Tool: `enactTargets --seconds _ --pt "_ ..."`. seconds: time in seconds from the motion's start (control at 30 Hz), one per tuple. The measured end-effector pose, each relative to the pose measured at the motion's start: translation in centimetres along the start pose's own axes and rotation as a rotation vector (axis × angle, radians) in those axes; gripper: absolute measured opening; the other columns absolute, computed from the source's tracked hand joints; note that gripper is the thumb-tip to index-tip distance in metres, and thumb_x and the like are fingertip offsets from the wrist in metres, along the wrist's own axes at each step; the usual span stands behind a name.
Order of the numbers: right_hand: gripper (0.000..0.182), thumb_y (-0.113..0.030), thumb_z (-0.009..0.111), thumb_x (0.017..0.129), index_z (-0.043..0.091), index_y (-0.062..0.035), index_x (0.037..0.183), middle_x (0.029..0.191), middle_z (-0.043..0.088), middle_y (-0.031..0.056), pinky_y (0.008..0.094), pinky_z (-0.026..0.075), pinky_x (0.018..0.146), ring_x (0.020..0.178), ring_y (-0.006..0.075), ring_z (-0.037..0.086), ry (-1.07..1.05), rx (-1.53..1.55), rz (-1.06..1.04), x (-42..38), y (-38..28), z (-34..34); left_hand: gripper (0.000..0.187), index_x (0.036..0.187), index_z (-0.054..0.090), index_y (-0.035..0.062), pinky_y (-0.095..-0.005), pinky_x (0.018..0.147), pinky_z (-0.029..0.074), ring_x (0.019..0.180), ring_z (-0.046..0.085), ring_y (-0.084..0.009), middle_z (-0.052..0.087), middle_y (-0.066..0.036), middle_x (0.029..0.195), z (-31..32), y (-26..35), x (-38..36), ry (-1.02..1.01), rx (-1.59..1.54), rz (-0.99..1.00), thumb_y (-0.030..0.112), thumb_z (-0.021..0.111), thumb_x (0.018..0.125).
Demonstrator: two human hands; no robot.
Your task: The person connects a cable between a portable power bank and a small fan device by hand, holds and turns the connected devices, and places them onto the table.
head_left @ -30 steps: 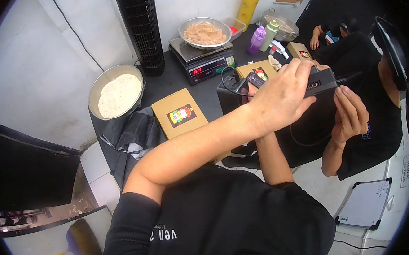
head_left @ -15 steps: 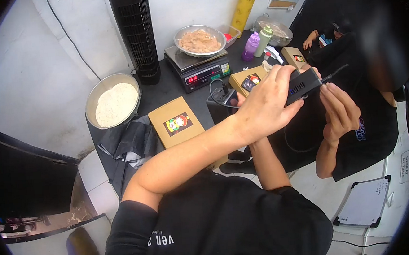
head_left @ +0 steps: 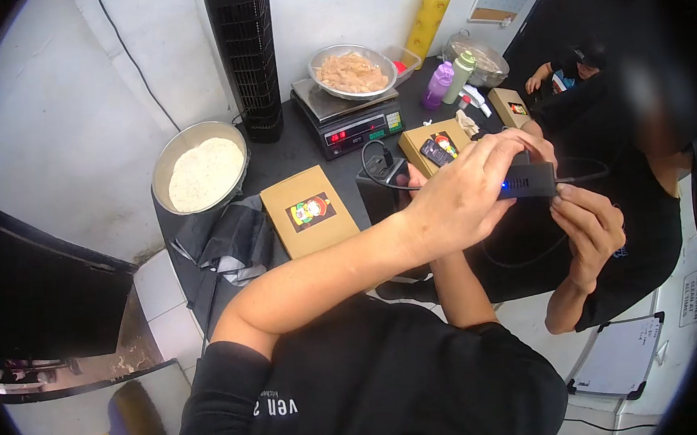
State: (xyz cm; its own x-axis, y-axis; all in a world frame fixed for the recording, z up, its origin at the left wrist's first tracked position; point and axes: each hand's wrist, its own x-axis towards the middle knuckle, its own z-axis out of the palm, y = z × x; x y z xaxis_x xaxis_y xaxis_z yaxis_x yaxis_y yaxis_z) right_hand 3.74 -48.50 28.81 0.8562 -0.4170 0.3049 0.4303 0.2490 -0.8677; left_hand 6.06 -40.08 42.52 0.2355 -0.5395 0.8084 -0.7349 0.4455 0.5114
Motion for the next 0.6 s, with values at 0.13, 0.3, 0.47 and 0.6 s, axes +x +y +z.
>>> enactTargets --seconds 0.13,0.3,0.47,0.6 --pt "0.037 -0.018 0.051 0.092 0.046 0.0009 0.123 0.114 0.051 0.0054 0.0283 0.042 0.086 0.101 0.0149 0.050 -0.014 0.085 0.113 0.5 1.6 -1.3 0.057 0.118 0.041 -0.0023 -0.0409 0.089 0.042 0.104 0.051 -0.0390 0.049 -0.022 0.111 -0.6 -0.1 -0.5 -0.020 0.033 0.074 0.001 0.068 0.068" --pt "0.037 -0.018 0.051 0.092 0.046 0.0009 0.123 0.113 0.051 0.0053 0.0282 0.042 0.086 0.101 0.0148 0.050 -0.004 0.076 0.104 0.1 1.2 -0.4 0.057 0.120 0.043 -0.0025 -0.0414 0.093 0.041 0.111 0.049 -0.0398 0.049 -0.024 0.117 -1.1 -0.5 -0.8 -0.051 0.018 0.054 -0.001 0.067 0.068" --pt "0.037 -0.018 0.051 0.092 0.046 0.0009 0.123 0.113 0.051 0.0053 0.0280 0.042 0.086 0.100 0.0146 0.050 -0.010 0.060 0.100 0.0 0.6 0.1 0.059 0.121 0.043 -0.0024 -0.0425 0.096 0.040 0.113 0.048 -0.0396 0.049 -0.023 0.118 -1.7 -0.2 -0.8 -0.076 0.053 0.036 -0.003 0.066 0.067" --pt "0.037 -0.019 0.051 0.092 0.046 0.0009 0.123 0.113 0.051 0.0053 0.0279 0.042 0.086 0.100 0.0145 0.050 -0.026 0.063 0.106 0.3 0.1 0.2 0.058 0.120 0.044 -0.0025 -0.0428 0.096 0.040 0.114 0.048 -0.0396 0.049 -0.023 0.118 -1.8 -0.1 -1.0 -0.099 0.073 0.008 -0.004 0.065 0.066"
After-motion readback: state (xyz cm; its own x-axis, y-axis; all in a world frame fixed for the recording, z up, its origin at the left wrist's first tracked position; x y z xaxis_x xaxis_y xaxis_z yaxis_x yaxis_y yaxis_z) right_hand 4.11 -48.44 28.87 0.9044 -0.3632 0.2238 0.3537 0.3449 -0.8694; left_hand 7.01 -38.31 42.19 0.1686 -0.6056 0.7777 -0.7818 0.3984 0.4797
